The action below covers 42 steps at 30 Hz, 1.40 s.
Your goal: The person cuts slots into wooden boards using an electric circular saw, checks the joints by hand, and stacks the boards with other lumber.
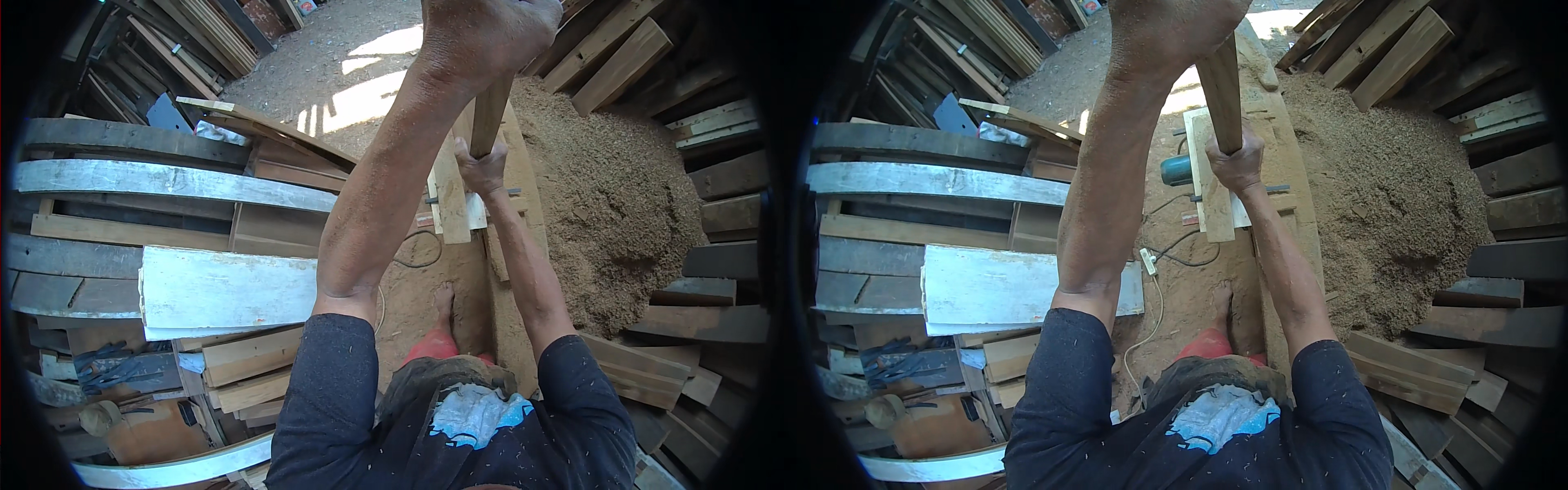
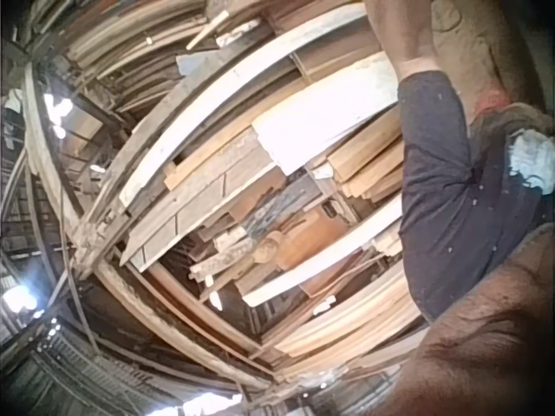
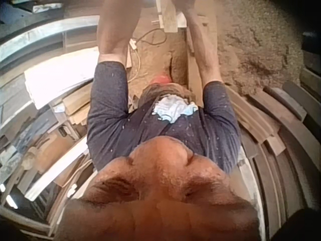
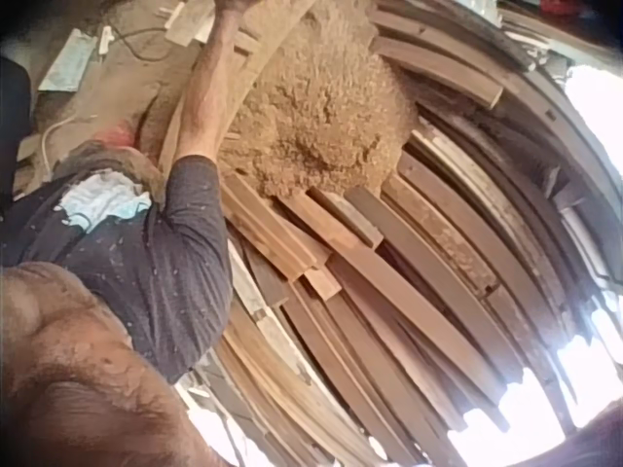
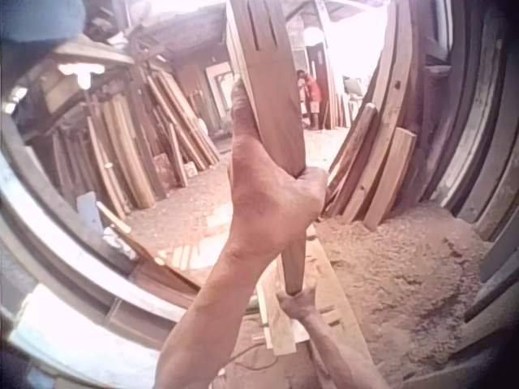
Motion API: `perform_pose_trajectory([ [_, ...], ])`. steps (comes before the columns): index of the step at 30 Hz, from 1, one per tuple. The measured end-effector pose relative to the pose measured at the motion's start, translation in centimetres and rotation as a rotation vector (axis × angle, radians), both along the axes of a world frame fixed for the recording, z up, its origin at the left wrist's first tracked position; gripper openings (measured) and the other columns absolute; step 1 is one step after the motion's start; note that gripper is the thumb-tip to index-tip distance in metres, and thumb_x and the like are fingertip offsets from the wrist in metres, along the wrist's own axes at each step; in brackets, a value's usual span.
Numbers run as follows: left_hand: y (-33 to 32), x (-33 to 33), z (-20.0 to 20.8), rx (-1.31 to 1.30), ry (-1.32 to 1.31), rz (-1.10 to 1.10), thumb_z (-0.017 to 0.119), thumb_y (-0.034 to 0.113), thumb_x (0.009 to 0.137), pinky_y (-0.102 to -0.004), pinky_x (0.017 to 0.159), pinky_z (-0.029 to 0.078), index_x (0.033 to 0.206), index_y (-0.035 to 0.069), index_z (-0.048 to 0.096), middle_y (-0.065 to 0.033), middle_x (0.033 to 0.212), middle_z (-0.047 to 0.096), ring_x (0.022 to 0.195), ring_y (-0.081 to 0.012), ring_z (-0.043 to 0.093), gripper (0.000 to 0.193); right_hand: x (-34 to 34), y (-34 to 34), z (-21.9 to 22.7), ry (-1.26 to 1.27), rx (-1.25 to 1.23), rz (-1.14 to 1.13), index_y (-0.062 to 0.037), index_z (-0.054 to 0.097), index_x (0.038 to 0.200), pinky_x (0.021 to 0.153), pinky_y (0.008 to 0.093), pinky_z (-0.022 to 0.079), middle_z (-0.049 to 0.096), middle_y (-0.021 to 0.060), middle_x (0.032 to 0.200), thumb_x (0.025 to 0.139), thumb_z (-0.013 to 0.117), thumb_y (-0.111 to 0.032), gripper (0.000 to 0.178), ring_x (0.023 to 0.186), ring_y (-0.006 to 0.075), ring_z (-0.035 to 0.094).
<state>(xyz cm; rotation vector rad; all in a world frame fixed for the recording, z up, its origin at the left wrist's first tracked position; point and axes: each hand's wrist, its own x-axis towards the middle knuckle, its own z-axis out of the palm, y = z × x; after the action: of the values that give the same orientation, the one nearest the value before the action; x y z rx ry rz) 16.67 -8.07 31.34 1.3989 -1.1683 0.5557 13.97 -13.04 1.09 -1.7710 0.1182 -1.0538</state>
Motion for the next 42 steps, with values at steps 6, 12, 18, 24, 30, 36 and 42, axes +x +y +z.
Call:
perform_pose_trajectory([
  [6,0.2,0.1,0.0,-0.015,-0.093,-0.006,0.063,-0.008,0.073,-0.0378,0.094,0.056,0.153,-0.001,0.024,-0.0206,0.122,0.059,0.108,-0.0307,0.065,0.089,0.5,-0.3,0.1,0.038,-0.029,0.003,-0.0016,0.061,0.078,0.063,0.0399,0.053,0.062,0.0138,0.075,0.077,0.071,-0.006,0.011,0.068,0.0304,0.065],
  [12,0.1,-0.2,0.1,-0.002,-0.014,0.060,0.064,-0.007,0.072,-0.0369,0.081,0.058,0.154,-0.003,0.022,-0.0191,0.106,0.062,0.091,-0.0267,0.068,0.092,0.7,-0.2,0.5,0.040,-0.009,-0.015,-0.0018,0.061,0.080,0.063,0.0393,0.053,0.062,0.0133,0.077,0.078,0.072,-0.007,0.012,0.068,0.0292,0.065],
  [18,0.7,0.3,0.5,0.016,0.184,0.009,0.063,-0.008,0.072,-0.0350,0.072,0.059,0.149,-0.004,0.029,-0.0176,0.100,0.064,0.081,-0.0255,0.069,0.084,1.5,-0.3,0.5,0.020,-0.001,-0.010,-0.0016,0.061,0.080,0.062,0.0388,0.052,0.061,0.0131,0.077,0.079,0.071,-0.007,0.011,0.066,0.0276,0.064],
  [24,0.2,0.9,0.4,0.019,0.053,0.052,0.062,-0.007,0.073,-0.0335,0.068,0.058,0.148,-0.005,0.030,-0.0156,0.096,0.063,0.078,-0.0239,0.068,0.082,2.0,-0.3,0.2,0.015,0.021,0.017,-0.0018,0.061,0.079,0.061,0.0381,0.051,0.060,0.0120,0.073,0.079,0.070,-0.006,0.010,0.064,0.0266,0.063],
  [30,1.8,-0.2,1.7,0.024,0.269,-0.210,0.062,-0.007,0.073,-0.0338,0.069,0.057,0.143,-0.005,0.036,-0.0142,0.092,0.063,0.076,-0.0230,0.067,0.074,2.7,-0.8,0.3,0.012,-0.005,0.004,-0.0018,0.062,0.079,0.061,0.0376,0.052,0.061,0.0123,0.073,0.079,0.070,-0.006,0.009,0.065,0.0261,0.064],
  [36,-0.2,1.2,0.1,-0.073,-0.065,0.132,0.062,-0.006,0.073,-0.0330,0.066,0.056,0.138,-0.009,0.039,-0.0129,0.086,0.065,0.074,-0.0216,0.067,0.070,3.7,-1.0,0.4,-0.029,-0.035,-0.007,-0.0012,0.064,0.081,0.063,0.0380,0.053,0.063,0.0135,0.076,0.080,0.071,-0.007,0.009,0.066,0.0275,0.066],
  [42,0.0,2.6,0.2,-0.019,0.135,-0.024,0.064,-0.005,0.073,-0.0311,0.054,0.053,0.125,-0.009,0.047,-0.0125,0.081,0.065,0.064,-0.0204,0.066,0.055,4.5,-1.1,0.2,0.004,-0.025,-0.015,-0.0007,0.064,0.084,0.063,0.0384,0.054,0.065,0.0138,0.078,0.080,0.072,-0.008,0.011,0.067,0.0278,0.067],
])
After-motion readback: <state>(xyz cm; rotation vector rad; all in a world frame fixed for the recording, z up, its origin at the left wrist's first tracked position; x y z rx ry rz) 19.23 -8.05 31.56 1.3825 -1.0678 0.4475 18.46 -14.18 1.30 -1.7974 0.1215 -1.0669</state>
